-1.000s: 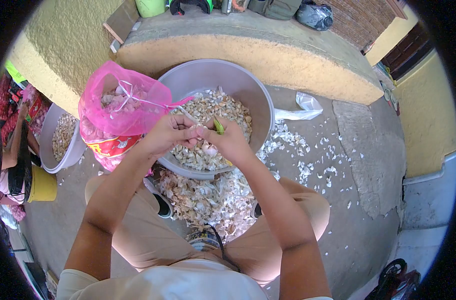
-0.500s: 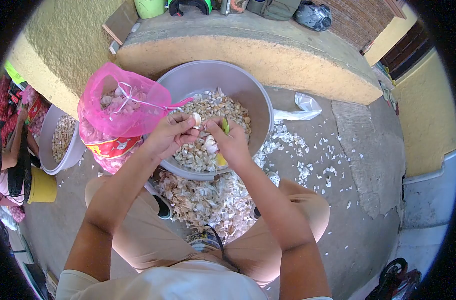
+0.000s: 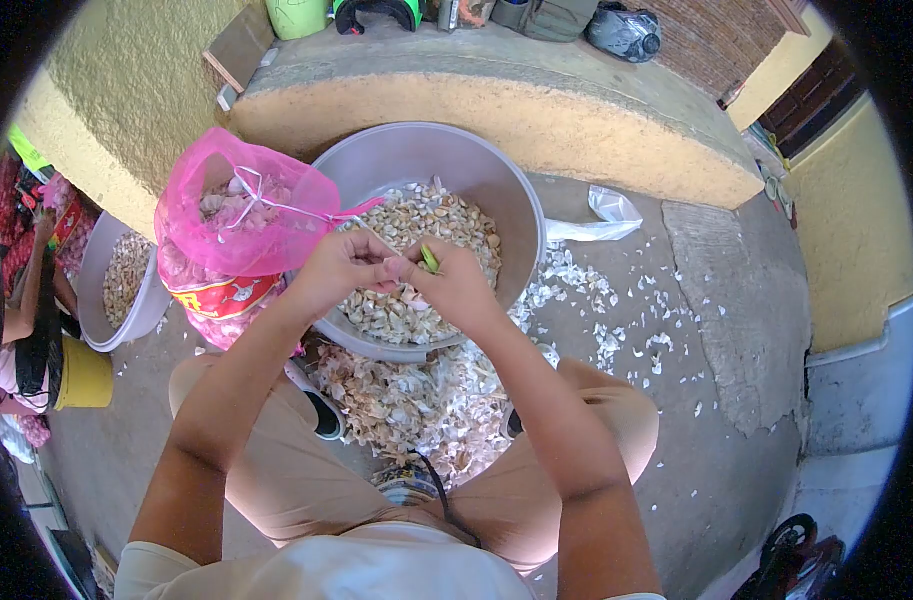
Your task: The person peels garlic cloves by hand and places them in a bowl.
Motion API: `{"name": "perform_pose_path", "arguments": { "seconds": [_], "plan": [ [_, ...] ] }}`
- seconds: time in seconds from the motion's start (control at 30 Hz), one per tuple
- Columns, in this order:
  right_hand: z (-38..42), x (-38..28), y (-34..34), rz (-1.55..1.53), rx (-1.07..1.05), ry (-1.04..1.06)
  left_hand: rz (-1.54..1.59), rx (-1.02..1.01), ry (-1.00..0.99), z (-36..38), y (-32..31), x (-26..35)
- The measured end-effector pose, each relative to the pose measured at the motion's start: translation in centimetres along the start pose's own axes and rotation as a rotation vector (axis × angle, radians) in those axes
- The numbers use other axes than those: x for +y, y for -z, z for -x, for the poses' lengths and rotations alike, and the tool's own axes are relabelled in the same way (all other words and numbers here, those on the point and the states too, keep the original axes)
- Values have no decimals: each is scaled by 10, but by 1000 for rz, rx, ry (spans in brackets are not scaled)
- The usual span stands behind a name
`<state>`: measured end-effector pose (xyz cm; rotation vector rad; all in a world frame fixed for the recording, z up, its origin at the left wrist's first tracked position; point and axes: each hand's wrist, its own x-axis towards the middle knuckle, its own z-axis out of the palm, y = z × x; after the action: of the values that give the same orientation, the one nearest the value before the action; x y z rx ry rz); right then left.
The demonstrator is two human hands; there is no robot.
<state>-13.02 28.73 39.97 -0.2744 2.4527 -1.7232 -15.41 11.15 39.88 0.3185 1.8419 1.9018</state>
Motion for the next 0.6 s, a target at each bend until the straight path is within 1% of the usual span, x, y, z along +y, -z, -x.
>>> {"name": "perform_pose_path", "arguments": {
  "seconds": [0.13, 0.2, 0.23, 0.33, 0.4, 0.43, 0.5, 0.6],
  "plan": [
    [2, -1, -1, -25, 31, 61, 208, -70, 45, 1, 3, 0],
    [3, -1, -3, -264, 67, -10, 357, -82, 67, -1, 7, -5],
    [4, -1, -4, -384, 85, -47, 356, -62, 66, -2, 6, -5],
    [2, 1, -4, -303, 76, -75, 379, 1, 56, -4, 5, -3],
    [-1, -5, -5, -593, 143, -310, 427, 41, 53, -8, 5, -6],
    [0, -5, -12, -748, 167, -444, 399, 120, 28, -11, 7, -12],
    [-4, 11, -14, -720, 169, -495, 351, 270, -42, -37, 10, -27],
    [-8, 19, -5, -766, 191, -491, -93, 308, -100, -58, 26, -45]
  ]
}}
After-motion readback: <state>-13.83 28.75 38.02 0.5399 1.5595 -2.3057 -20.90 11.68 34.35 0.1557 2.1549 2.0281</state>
